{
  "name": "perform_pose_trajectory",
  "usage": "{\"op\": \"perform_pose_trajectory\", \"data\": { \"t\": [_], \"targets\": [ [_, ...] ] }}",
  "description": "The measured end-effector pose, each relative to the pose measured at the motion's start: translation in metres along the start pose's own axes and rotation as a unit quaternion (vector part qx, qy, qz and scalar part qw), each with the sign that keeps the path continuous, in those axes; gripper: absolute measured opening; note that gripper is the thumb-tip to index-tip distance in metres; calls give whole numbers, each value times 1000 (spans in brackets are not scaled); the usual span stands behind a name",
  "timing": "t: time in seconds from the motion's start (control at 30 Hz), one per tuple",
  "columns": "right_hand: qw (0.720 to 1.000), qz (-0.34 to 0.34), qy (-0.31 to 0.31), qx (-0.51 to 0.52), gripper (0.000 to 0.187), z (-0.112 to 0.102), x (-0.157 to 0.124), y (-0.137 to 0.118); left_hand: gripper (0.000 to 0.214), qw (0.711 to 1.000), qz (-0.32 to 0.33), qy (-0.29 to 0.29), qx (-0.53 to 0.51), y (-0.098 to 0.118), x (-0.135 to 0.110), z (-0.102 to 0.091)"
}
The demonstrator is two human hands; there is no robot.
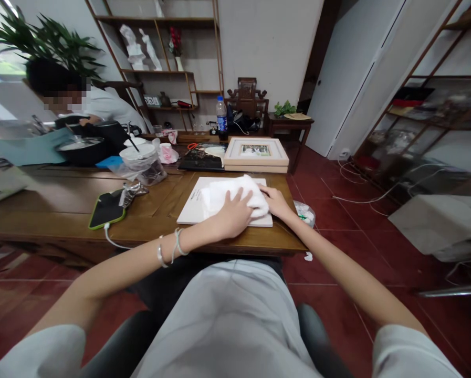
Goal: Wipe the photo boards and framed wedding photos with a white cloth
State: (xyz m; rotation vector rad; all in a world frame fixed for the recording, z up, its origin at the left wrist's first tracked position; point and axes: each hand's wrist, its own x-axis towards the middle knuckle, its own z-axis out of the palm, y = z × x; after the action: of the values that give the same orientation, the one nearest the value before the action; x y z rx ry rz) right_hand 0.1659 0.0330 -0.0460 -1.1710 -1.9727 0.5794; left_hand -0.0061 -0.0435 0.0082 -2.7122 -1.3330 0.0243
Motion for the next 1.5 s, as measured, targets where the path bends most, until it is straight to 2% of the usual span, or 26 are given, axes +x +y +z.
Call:
{"op": "perform_pose_trajectory", "data": {
  "t": [0.13, 0.2, 0.27, 0.37, 0.5, 0.57, 0.7, 0.8, 0.87, 0.97, 1.1, 1.23, 1.4, 1.5],
  "targets": [
    [999, -15, 7, -43, 40, 2, -3, -3, 29, 995, 86, -50, 2, 14, -40, -12],
    [997, -43, 7, -60, 38, 4, -3, -4, 28, 991, 120, -61, -2, 11, -52, -17],
    [994, -65, 15, -81, 34, 5, -4, -5, 31, 990, 130, -51, -11, 2, -54, -20],
    [989, -82, 28, -118, 32, 5, -4, -8, 35, 994, 100, -26, -25, -22, -35, -18],
    [984, -97, 21, -147, 36, 4, -5, -13, 32, 997, 66, -15, -41, -55, 9, -8],
    [983, -100, 12, -151, 37, 4, -6, -14, 34, 996, 63, 12, -57, -66, 29, -2],
    [983, -95, 5, -158, 34, 5, -7, -10, 33, 990, 68, 57, -108, -72, 59, 4],
    [983, -83, 9, -165, 32, 7, -6, -6, 32, 979, 105, 86, -152, -71, 78, 6],
    [983, -79, 4, -164, 31, 7, -5, -5, 31, 975, 123, 71, -169, -72, 89, 7],
    [983, -83, -1, -163, 31, 7, -5, -5, 37, 977, 115, 46, -174, -77, 97, 9],
    [983, -89, -2, -162, 28, 6, -6, -6, 42, 980, 111, 46, -158, -92, 88, 11],
    [984, -84, 3, -157, 28, 7, -6, -6, 44, 987, 63, 21, -149, -118, 63, 14],
    [985, -87, 3, -148, 28, 7, -7, -5, 39, 984, 25, 34, -175, -151, 32, 22],
    [985, -86, 5, -151, 28, 7, -7, -5, 38, 986, 6, 43, -160, -163, 19, 26]
  ]
}}
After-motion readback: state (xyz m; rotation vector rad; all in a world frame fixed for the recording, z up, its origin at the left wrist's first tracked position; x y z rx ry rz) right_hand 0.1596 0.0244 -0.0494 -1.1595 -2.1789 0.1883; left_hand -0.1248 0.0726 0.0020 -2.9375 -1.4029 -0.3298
